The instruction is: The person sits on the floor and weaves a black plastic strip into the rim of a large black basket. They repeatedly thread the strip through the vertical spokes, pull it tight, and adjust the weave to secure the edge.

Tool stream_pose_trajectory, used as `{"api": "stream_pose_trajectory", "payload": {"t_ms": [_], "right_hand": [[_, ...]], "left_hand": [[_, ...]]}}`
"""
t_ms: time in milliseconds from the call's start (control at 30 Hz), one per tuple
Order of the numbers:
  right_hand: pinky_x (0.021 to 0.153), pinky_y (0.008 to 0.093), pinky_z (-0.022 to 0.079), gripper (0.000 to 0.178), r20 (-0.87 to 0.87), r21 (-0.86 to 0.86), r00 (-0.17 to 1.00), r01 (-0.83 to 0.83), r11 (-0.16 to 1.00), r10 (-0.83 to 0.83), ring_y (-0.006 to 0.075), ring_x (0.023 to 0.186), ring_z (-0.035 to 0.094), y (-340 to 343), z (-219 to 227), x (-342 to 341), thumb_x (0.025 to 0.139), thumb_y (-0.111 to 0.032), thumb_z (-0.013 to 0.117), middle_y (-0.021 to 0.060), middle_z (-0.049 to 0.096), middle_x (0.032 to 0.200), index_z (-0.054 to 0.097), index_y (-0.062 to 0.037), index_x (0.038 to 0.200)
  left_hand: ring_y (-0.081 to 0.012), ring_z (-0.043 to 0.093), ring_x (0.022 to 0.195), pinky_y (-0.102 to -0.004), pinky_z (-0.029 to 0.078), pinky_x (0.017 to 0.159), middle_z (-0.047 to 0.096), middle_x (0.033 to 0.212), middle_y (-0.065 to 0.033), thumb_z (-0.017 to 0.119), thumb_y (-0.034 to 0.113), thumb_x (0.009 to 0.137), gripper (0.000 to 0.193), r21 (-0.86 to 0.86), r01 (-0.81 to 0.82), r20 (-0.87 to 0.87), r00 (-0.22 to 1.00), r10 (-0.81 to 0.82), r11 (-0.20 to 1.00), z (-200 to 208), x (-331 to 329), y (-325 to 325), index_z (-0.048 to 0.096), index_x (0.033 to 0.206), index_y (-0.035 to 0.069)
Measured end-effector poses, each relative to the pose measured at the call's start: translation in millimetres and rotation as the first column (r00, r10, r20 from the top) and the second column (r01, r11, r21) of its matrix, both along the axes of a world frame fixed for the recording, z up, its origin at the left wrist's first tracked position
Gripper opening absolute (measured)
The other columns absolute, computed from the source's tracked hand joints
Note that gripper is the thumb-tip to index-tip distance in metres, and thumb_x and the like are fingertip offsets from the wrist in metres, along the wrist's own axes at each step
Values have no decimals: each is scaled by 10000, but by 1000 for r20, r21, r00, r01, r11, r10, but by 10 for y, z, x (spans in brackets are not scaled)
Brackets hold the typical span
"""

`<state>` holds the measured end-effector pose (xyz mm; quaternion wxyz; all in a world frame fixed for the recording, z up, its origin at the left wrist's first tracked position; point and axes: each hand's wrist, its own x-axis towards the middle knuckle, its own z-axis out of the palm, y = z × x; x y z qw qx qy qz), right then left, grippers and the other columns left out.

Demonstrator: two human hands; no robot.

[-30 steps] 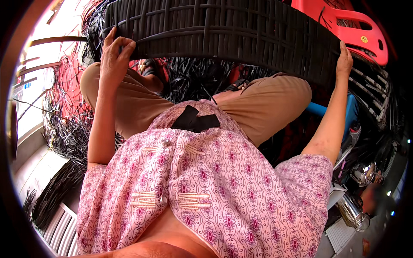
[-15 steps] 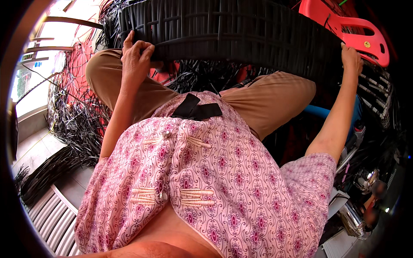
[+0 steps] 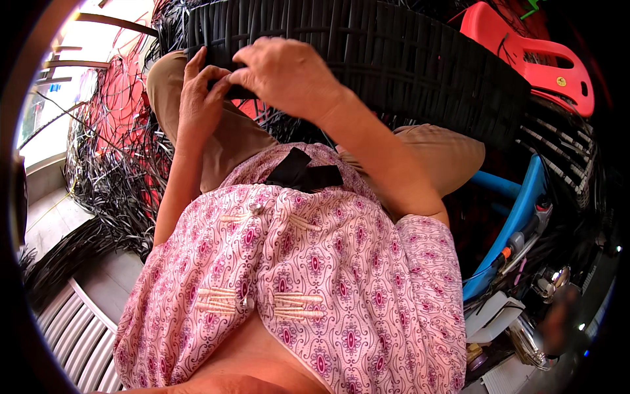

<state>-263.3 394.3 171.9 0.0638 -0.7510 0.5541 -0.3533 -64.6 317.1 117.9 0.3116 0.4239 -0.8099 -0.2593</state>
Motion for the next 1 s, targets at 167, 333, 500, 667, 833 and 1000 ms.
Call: {"api": "stream_pose_trajectory", "payload": {"t_ms": [167, 333, 500, 667, 833, 1000], "right_hand": [[840, 396, 530, 265, -68, -42, 989, 132, 990, -135, 267, 954, 669, 136, -116, 93, 942, -310, 680, 71, 705, 964, 717, -99, 1097], [809, 405, 505, 261, -65, -161, 997, 25, 987, -36, 249, 906, 698, 84, -168, -103, 930, -355, 677, 71, 735, 933, 754, -120, 1018], [694, 223, 520, 215, 633, 143, 770, -212, 967, 75, 61, 757, 647, 84, 64, -383, 985, -205, 665, 16, 738, 885, 760, -32, 1068], [596, 200, 469, 198, 709, 343, 671, -57, 938, -218, 49, 653, 575, 288, 376, -734, 998, -184, 664, -16, 651, 777, 728, -1, 1036], [556, 185, 443, 179, 810, 354, 500, -3, 935, -305, 49, 608, 562, 333, 282, -800, 980, -198, 682, -29, 621, 734, 729, -27, 1001], [554, 173, 464, 203, 902, 267, 361, -34, 963, -237, 45, 616, 576, 394, 196, -938, 991, -204, 670, -24, 637, 763, 721, -20, 1061]], "left_hand": [[-410, 456, 1379, -519, 382, 1090, 468, 1513, -200, 693, 233, 890, 164, -83, 9, 184, 983, 7, 997, 215, 25, 87, 752, 969, 102], [-350, 596, 1209, -455, 463, 989, 635, 1329, -166, 681, 210, 877, 162, -369, 108, 172, 984, -46, 923, 610, -67, 266, 735, 966, 86], [-329, 648, 927, -407, 510, 810, 677, 1104, -145, 691, 187, 871, 155, -266, 239, -49, 964, -261, 934, 981, -330, 112, 710, 957, 60], [-149, 613, 725, -321, 486, 637, 668, 834, -54, 664, 102, 915, 91, 142, 453, -291, 869, -400, 880, 1220, -809, -48, 670, 937, 14], [-121, 632, 644, -295, 508, 581, 675, 715, -54, 671, 103, 883, 109, 225, 313, -273, 929, -249, 923, 729, -1114, -217, 696, 910, 1], [-228, 697, 652, -372, 556, 639, 711, 724, -124, 721, 194, 837, 208, 290, 307, -3, 947, -320, 906, 534, -1239, -156, 719, 872, -11]]}}
